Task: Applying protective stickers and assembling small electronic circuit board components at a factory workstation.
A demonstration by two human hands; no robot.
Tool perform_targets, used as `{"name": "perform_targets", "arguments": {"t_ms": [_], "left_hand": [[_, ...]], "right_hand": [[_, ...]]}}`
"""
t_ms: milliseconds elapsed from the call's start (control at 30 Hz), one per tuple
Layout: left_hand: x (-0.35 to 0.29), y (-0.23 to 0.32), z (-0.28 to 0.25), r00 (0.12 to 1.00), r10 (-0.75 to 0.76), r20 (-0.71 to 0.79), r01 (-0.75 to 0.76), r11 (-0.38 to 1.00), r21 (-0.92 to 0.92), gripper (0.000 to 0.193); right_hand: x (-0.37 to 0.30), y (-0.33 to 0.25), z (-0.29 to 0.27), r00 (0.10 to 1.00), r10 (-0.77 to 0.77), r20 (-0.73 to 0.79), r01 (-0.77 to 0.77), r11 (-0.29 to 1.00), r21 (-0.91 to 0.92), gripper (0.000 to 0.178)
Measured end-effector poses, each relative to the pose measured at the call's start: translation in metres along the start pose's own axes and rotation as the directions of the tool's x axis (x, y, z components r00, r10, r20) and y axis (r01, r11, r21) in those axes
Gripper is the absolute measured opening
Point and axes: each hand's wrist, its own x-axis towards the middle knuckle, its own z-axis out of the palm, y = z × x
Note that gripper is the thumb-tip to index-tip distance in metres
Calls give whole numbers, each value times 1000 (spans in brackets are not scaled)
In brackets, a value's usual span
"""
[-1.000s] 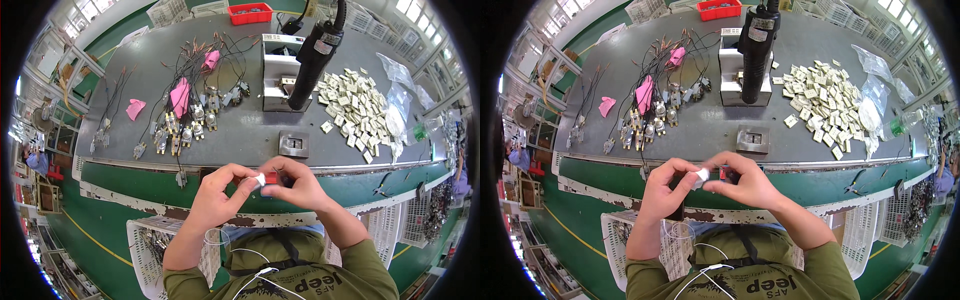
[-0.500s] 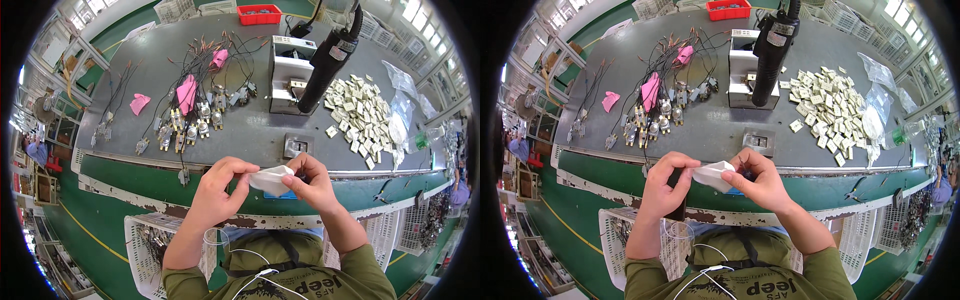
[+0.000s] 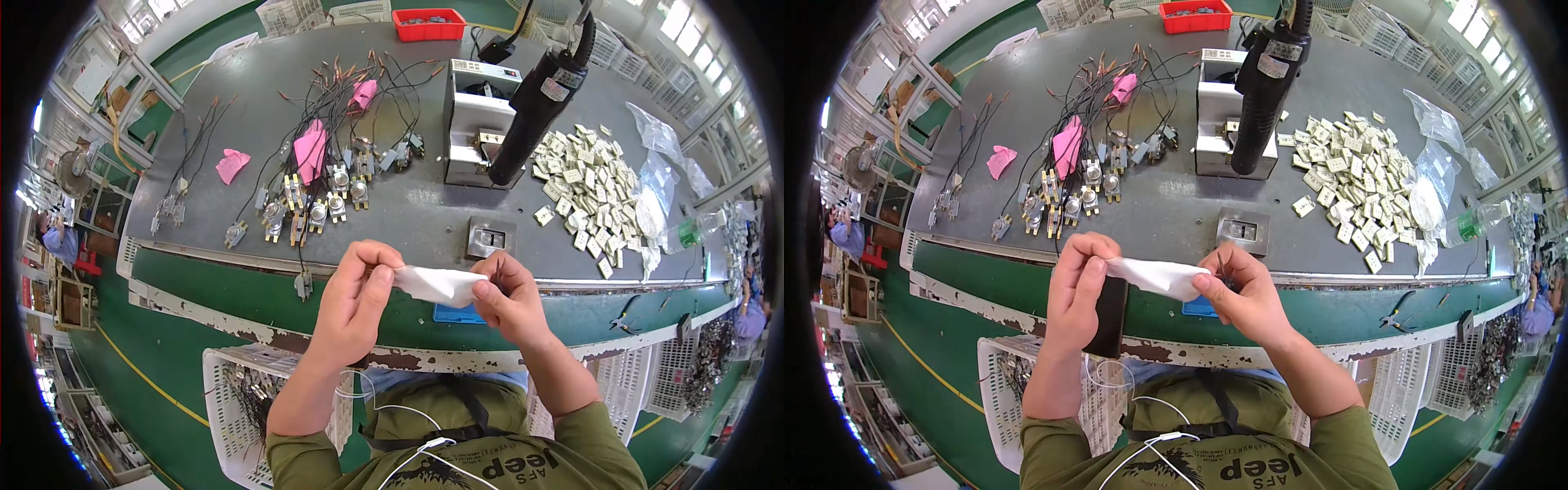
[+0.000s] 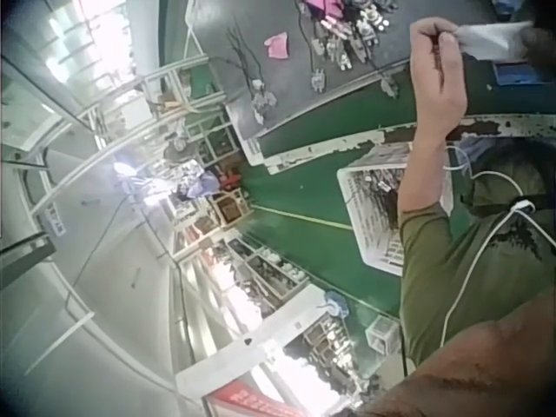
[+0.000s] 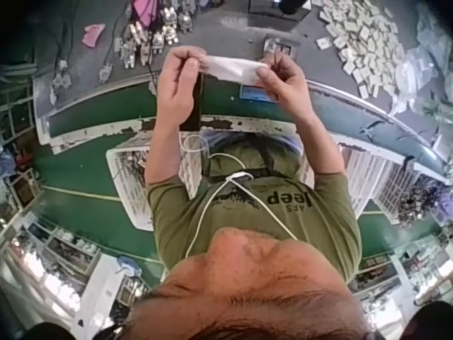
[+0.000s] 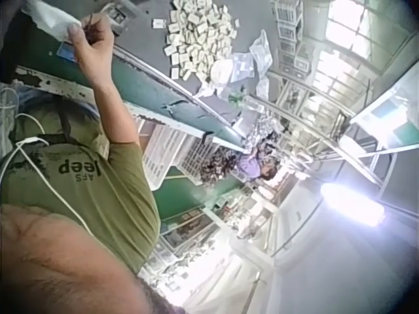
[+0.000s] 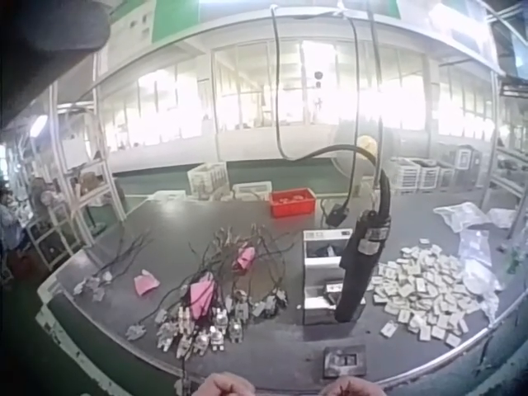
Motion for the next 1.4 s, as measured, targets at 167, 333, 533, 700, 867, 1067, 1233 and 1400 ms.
{"name": "perform_targets", "arguments": {"t_ms": [167,333,533,700,867,1067,1233,1400], "left_hand": [[4,11,-1,986,160,55,-169,926,336,8],[13,28,-3,973,106,203,-198,832,517,9],[16,30,-5,952,2,305,-189,788,586,11],[15,28,-9,966,-29,256,-126,812,570,13],[16,39,-11,962,-95,254,-103,739,666,15],[22,30,-20,901,40,433,-367,603,708,9],[17,18,-14,966,66,250,-183,857,482,11],[20,18,-8,976,109,191,-188,862,471,15]], "right_hand": [[1,2,-6,993,106,60,-103,993,-54,21],[6,9,4,991,-129,-44,110,948,-299,28],[10,-16,35,982,-147,122,189,837,-514,54],[20,-5,36,983,-124,138,176,859,-480,29],[18,-11,28,989,-74,126,120,904,-410,12],[17,-16,25,987,-106,119,146,899,-413,13],[15,-27,17,997,-29,72,52,935,-352,20],[12,-29,16,996,-63,59,77,954,-291,23]]}}
